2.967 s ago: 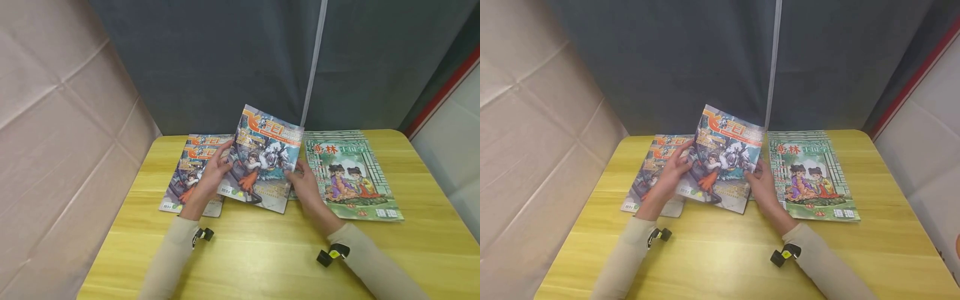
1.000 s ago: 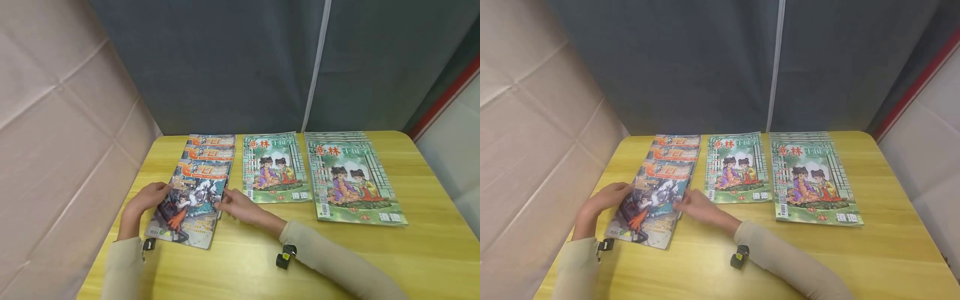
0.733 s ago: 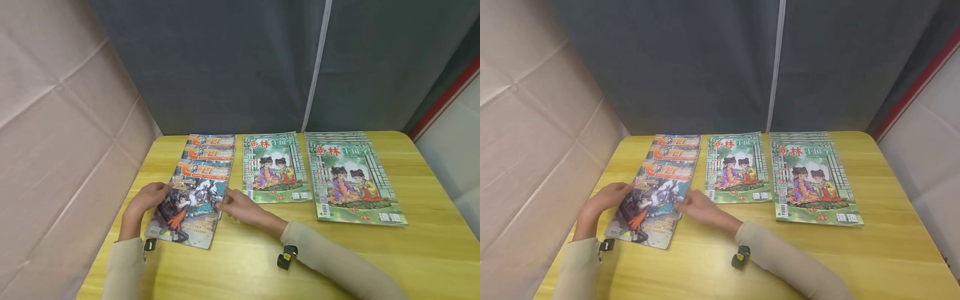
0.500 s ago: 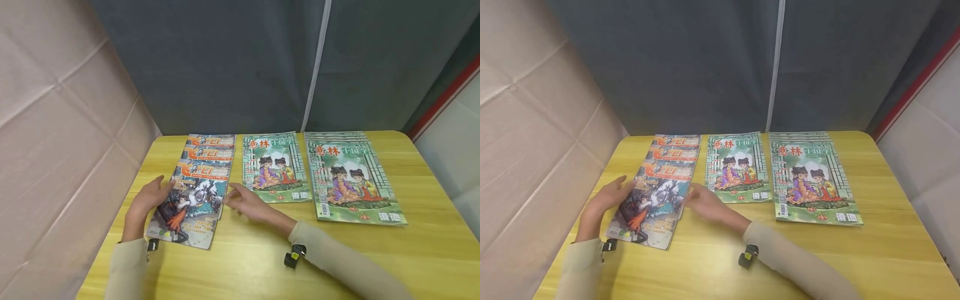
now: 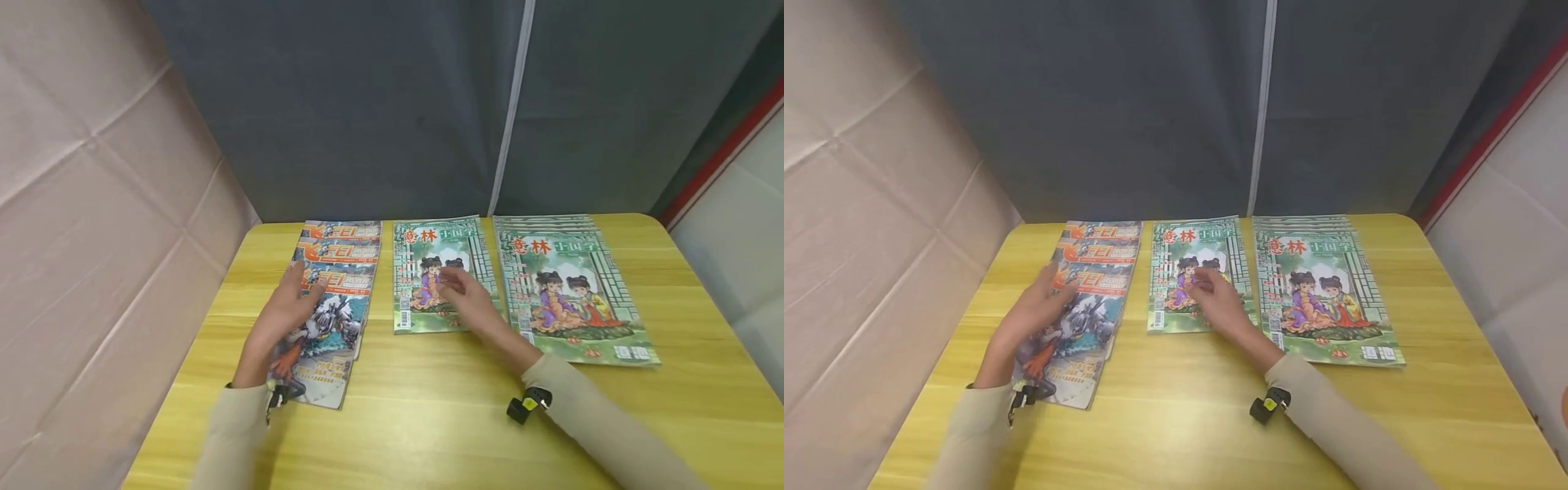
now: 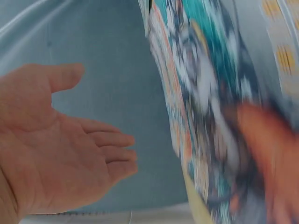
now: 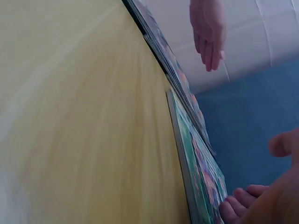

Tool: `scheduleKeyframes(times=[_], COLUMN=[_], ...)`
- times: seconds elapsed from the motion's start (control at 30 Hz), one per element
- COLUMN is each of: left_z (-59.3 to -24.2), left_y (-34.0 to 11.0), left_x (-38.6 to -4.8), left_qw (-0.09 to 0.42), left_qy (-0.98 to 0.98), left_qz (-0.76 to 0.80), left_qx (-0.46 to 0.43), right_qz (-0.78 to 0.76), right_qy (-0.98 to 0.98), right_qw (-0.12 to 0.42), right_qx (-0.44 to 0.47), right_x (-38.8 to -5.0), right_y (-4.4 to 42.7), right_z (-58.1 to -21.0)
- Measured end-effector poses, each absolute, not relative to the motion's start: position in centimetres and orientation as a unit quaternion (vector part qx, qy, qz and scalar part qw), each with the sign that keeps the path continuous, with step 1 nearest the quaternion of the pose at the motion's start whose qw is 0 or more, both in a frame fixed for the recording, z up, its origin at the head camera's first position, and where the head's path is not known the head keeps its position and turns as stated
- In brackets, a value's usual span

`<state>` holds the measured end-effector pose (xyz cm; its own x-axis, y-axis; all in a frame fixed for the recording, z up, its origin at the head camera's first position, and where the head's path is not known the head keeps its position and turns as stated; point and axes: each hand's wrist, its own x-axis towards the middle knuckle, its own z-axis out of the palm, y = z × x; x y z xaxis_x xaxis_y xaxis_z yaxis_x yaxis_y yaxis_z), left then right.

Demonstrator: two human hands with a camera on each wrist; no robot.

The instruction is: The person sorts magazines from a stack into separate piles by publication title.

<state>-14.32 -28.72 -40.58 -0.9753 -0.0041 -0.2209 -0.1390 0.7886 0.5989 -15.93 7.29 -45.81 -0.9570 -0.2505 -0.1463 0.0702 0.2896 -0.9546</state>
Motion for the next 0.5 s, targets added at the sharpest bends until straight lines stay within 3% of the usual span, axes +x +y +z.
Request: scheduleKeyframes(times=[0.27, 0.5], left_z=[-41.8, -42.8], left_y=[-24.2, -18.8], left_x=[-15.4, -15.9], left_qw=[0.144, 0.167], left_qy=[0.902, 0.868], left_qz=[0.408, 0.466], left_qx=[0.003, 0.028], right_qz=[-0.602, -0.606], right_qy=[0.790, 0.783], right_qw=[0.111, 0.133], right_qx=[0.011, 0.042], right_x=[-17.3, -17.6], right_y=[11.4, 12.3], right_z=[-44.3, -44.2])
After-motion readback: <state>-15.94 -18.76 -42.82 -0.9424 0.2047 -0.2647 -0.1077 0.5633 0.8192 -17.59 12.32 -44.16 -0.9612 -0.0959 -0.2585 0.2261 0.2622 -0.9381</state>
